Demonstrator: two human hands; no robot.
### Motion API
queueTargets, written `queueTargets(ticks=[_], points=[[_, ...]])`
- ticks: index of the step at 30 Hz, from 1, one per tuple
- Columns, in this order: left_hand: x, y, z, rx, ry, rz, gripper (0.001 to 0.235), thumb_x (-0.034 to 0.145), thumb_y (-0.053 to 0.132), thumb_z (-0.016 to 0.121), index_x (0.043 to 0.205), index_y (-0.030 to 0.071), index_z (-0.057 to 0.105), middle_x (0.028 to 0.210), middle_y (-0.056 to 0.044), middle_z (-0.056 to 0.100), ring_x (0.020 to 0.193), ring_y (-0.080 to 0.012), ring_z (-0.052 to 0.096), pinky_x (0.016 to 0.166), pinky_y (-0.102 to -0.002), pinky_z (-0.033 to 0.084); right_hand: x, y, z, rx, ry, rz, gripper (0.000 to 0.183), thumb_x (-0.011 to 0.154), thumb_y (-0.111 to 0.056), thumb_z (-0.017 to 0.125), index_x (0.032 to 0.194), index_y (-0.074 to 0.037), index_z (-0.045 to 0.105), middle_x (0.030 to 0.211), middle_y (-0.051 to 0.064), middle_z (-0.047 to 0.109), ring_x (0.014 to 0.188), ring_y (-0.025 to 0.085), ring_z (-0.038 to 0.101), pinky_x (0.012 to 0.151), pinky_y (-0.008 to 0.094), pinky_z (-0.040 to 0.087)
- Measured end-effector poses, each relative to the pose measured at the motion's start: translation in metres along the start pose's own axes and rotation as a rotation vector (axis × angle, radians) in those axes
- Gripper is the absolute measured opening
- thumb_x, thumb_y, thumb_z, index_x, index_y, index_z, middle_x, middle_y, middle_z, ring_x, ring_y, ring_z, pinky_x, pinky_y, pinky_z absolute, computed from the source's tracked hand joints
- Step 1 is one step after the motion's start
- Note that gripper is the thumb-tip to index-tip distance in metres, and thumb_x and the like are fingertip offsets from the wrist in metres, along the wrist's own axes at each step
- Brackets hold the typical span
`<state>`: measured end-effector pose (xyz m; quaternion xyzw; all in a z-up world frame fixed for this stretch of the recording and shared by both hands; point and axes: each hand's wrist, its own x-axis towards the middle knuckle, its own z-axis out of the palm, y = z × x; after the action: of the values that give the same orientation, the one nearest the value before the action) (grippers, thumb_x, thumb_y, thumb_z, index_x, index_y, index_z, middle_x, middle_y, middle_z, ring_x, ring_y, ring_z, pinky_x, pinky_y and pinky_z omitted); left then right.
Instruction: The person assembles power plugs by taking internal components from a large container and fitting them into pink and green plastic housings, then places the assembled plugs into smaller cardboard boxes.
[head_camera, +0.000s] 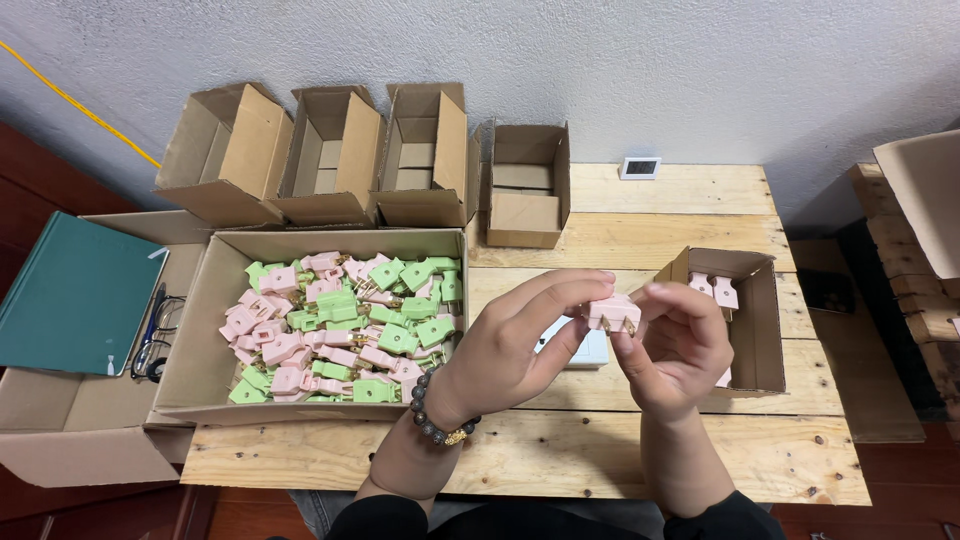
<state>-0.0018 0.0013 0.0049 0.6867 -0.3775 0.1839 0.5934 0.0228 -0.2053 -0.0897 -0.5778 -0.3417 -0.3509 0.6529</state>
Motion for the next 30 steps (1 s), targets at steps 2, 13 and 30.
queueTargets(ticks=[2, 13, 30], points=[[-0.001, -0.001, 0.0, 0.009, 0.012, 0.009, 0.031, 0.102, -0.006, 0.06, 0.132, 0.003, 0.064, 0.129, -0.018, 0.071, 0.099, -0.0314, 0.075, 0.082, -0.043, 0.067, 0.0, 0.0, -0.001, -0.034, 0.0, 0.015, 0.035, 0.085, -0.002, 0.079, 0.111, 0.014, 0.061, 0.078, 0.011, 0.053, 0.069, 0.013, 0.049, 0.066, 0.03, 0.05], [-0.004, 0.005, -0.002, 0.158, 0.059, 0.146, 0.041, 0.09, -0.007, 0.079, 0.127, 0.005, 0.069, 0.112, -0.012, 0.072, 0.091, -0.0284, 0.073, 0.081, -0.041, 0.066, -0.016, -0.018, 0.013, 0.04, 0.155, 0.164, 0.034, 0.089, -0.011, 0.079, 0.105, 0.005, 0.053, 0.085, 0.014, 0.061, 0.07, 0.015, 0.058, 0.063, 0.027, 0.049], [-0.009, -0.061, 0.018, 0.675, -0.563, -0.336, 0.026, 0.096, 0.018, 0.066, 0.116, 0.001, 0.07, 0.092, -0.013, 0.068, 0.089, -0.0369, 0.069, 0.071, -0.056, 0.057, -0.11, 0.045, -0.032, -0.688, -0.377, 0.406, 0.072, 0.082, -0.035, 0.091, 0.141, -0.007, 0.06, 0.15, 0.02, 0.052, 0.143, 0.047, 0.044, 0.122, 0.062, 0.031]])
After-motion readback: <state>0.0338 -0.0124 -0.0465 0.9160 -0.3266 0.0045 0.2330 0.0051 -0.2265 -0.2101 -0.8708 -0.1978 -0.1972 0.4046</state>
